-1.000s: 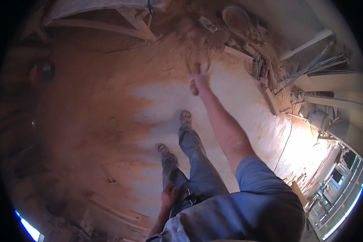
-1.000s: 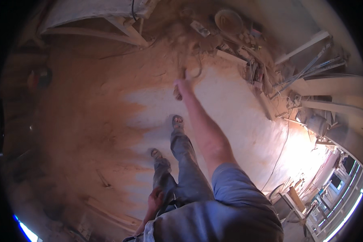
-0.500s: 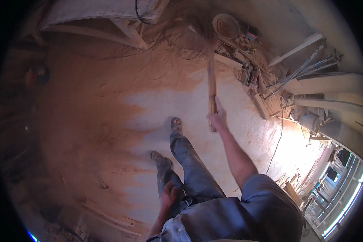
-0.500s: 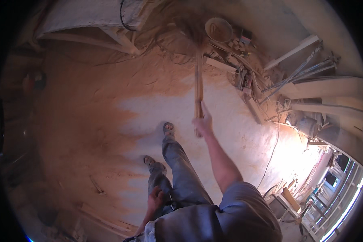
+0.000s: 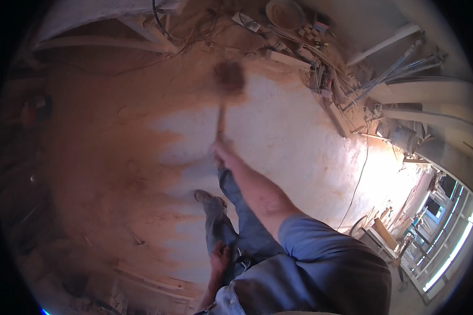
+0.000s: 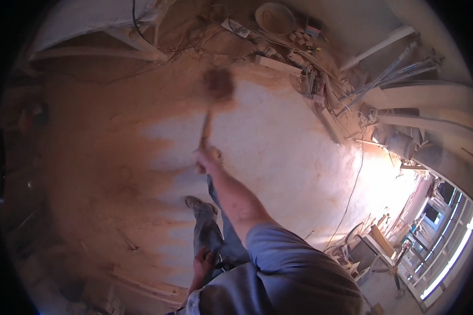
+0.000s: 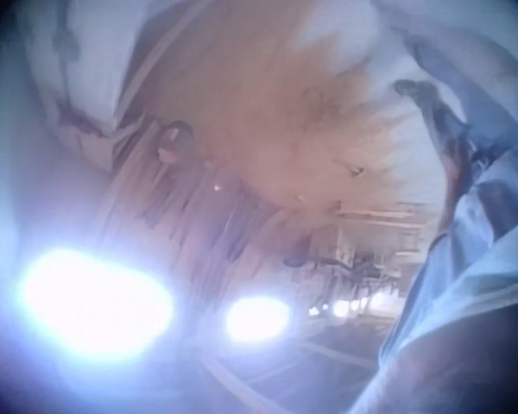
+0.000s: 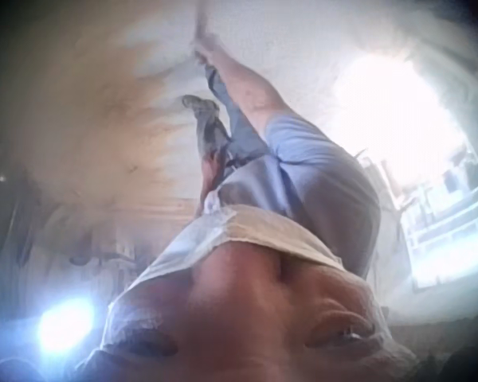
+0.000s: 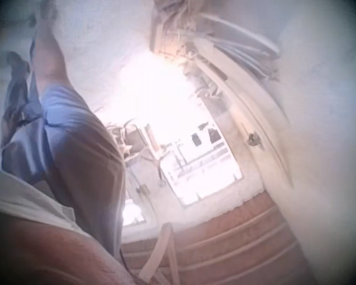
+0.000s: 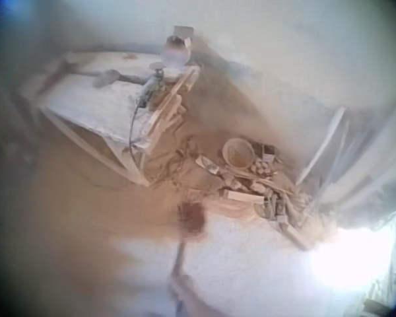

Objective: The person sweeps sawdust and debris on a concrete floor using a traditional straw broom. They gather the debris into a pile and then pick up a bucket to collect the swept material.

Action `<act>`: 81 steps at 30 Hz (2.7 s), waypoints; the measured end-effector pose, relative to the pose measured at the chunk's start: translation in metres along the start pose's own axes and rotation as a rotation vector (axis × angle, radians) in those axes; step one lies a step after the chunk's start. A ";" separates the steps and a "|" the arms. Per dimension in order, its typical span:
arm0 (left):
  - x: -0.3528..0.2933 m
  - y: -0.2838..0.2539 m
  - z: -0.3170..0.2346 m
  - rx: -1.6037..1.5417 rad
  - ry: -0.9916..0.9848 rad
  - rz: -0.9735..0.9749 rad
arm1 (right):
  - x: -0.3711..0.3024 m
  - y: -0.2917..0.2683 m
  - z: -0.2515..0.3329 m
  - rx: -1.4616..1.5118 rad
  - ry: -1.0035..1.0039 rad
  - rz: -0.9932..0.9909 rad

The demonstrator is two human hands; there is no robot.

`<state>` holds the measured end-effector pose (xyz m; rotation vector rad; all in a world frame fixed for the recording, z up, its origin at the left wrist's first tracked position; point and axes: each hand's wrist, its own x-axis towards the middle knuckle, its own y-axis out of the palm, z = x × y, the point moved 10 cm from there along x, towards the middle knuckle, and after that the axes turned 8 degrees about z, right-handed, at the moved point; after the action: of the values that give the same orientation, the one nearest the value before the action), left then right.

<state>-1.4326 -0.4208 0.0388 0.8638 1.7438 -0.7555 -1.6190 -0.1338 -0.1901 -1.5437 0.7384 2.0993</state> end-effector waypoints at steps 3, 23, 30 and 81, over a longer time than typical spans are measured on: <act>0.009 -0.005 0.010 0.001 0.047 -0.003 | -0.014 0.043 0.015 -0.150 -0.201 0.086; 0.020 -0.096 0.153 0.129 -0.432 -0.001 | 0.025 0.292 -0.014 -0.702 -0.191 0.456; 0.005 -0.122 0.197 0.003 -0.422 -0.070 | -0.039 0.152 -0.138 -0.253 0.244 0.155; 0.045 -0.336 0.138 -0.292 -0.365 -0.160 | 0.040 0.407 0.085 -0.488 -0.218 -0.033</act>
<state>-1.6535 -0.7085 -0.0146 0.3647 1.5541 -0.6904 -1.9455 -0.3891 -0.1418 -1.4999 0.1240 2.4938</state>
